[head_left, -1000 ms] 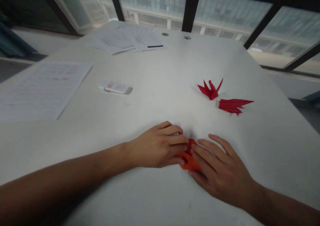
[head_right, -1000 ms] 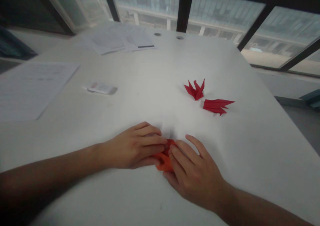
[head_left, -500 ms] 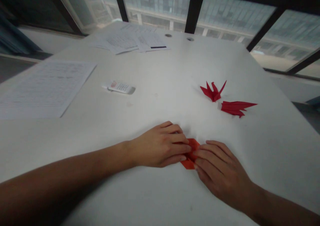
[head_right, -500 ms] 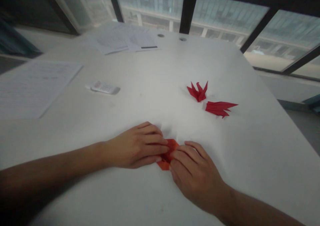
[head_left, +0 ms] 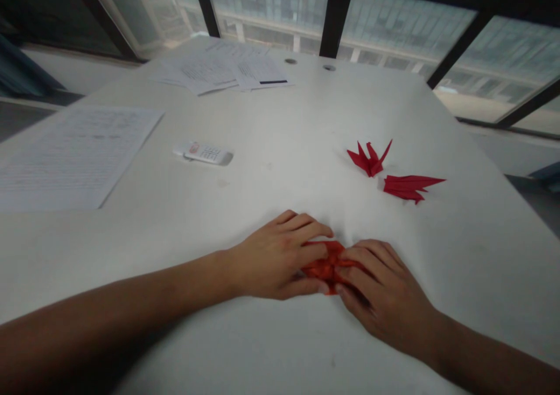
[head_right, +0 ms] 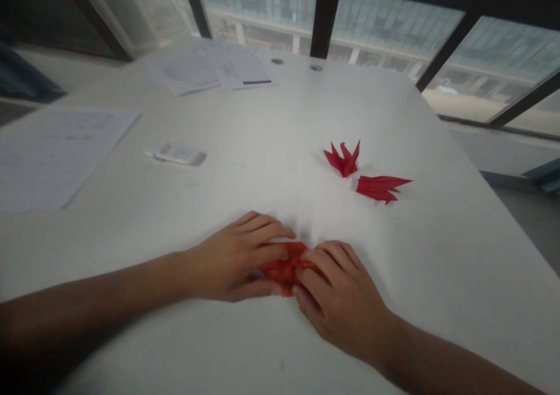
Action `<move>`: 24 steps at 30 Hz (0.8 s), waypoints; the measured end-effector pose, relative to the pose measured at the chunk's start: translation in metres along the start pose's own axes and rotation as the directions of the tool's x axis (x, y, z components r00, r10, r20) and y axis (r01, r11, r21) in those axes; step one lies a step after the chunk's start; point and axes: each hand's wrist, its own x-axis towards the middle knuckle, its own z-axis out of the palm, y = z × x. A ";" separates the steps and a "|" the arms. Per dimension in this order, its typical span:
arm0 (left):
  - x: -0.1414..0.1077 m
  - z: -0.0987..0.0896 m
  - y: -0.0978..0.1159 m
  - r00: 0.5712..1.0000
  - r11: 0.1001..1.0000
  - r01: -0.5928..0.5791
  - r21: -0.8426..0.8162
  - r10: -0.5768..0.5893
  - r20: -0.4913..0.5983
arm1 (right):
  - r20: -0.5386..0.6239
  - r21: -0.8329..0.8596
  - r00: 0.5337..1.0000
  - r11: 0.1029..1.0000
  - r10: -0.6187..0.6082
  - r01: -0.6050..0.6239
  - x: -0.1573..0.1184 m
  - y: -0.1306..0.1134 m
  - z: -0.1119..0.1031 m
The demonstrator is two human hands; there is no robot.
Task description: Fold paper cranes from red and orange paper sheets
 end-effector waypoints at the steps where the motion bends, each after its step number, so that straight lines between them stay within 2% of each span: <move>1: 0.000 0.001 0.001 0.999 0.999 0.038 0.011 -0.038 -0.015 | -0.001 -0.007 1.000 1.000 0.003 -0.003 0.001 -0.001 0.000; 5: 0.001 0.005 0.004 0.988 0.988 0.152 0.036 -0.152 -0.018 | -0.013 0.011 0.999 0.999 0.051 -0.051 0.003 -0.003 -0.001; 10: 0.002 0.003 0.003 0.995 0.995 0.094 -0.034 -0.094 0.027 | -0.018 0.100 0.988 0.984 0.152 -0.150 0.003 0.000 -0.005; 15: 0.002 0.002 0.001 0.997 0.994 0.072 -0.077 -0.070 0.019 | -0.033 0.252 0.948 0.920 0.318 -0.300 0.001 0.008 -0.005; 20: -0.001 0.005 -0.001 0.998 0.996 0.048 -0.081 -0.050 -0.025 | -0.001 0.125 0.964 0.957 0.264 -0.262 0.004 0.009 -0.001; 24: -0.001 0.007 -0.003 0.996 0.997 0.051 -0.051 -0.055 -0.068 | 0.011 0.120 0.964 0.957 0.264 -0.264 0.007 0.009 0.000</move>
